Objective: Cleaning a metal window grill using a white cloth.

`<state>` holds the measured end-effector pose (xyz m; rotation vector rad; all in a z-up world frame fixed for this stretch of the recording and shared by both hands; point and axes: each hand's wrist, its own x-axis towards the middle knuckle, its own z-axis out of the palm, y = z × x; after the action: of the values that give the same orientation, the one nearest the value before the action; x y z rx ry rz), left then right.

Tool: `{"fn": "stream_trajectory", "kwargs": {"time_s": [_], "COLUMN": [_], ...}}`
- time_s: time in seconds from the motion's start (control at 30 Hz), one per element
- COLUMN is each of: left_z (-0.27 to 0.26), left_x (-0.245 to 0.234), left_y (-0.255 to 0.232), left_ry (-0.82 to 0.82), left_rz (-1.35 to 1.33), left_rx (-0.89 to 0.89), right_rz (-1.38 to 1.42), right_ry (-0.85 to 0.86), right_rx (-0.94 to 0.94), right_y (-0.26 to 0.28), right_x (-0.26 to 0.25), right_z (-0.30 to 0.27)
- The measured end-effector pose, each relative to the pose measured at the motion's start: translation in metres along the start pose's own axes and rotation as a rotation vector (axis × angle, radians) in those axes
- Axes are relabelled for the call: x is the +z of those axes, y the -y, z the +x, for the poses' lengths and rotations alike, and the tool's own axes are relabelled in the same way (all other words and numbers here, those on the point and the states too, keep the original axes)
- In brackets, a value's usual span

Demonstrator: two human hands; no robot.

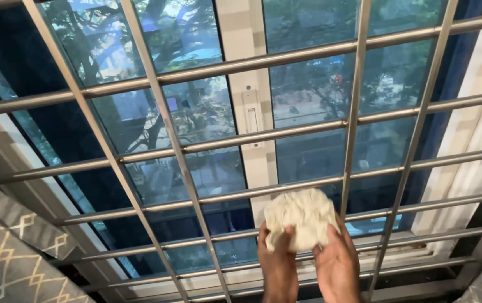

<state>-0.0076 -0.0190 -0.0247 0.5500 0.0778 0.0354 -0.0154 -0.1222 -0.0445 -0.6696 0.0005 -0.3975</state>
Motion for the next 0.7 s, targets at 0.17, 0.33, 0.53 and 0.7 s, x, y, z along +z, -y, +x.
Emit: {"fn": "stream_trajectory", "kwargs": {"time_s": [0.17, 0.33, 0.53, 0.7], "left_z": [0.037, 0.025, 0.002, 0.013], "left_x": [-0.105, -0.114, -0.065, -0.047], "left_y": [0.050, 0.041, 0.011, 0.024], "left_ry": [-0.068, -0.327, -0.288, -0.019], "left_rz": [0.001, -0.041, -0.268, -0.368], "left_rx": [0.124, -0.038, -0.108, -0.098], "right_rz": [0.009, -0.242, -0.007, 0.247], "right_ry": [-0.016, -0.183, -0.150, 0.095], "right_rx": [0.125, 0.269, 0.302, 0.191], "right_y": [-0.042, -0.080, -0.072, -0.059], "right_x": [-0.062, -0.111, -0.093, -0.088], "right_z": [0.006, 0.027, 0.027, 0.028]}}
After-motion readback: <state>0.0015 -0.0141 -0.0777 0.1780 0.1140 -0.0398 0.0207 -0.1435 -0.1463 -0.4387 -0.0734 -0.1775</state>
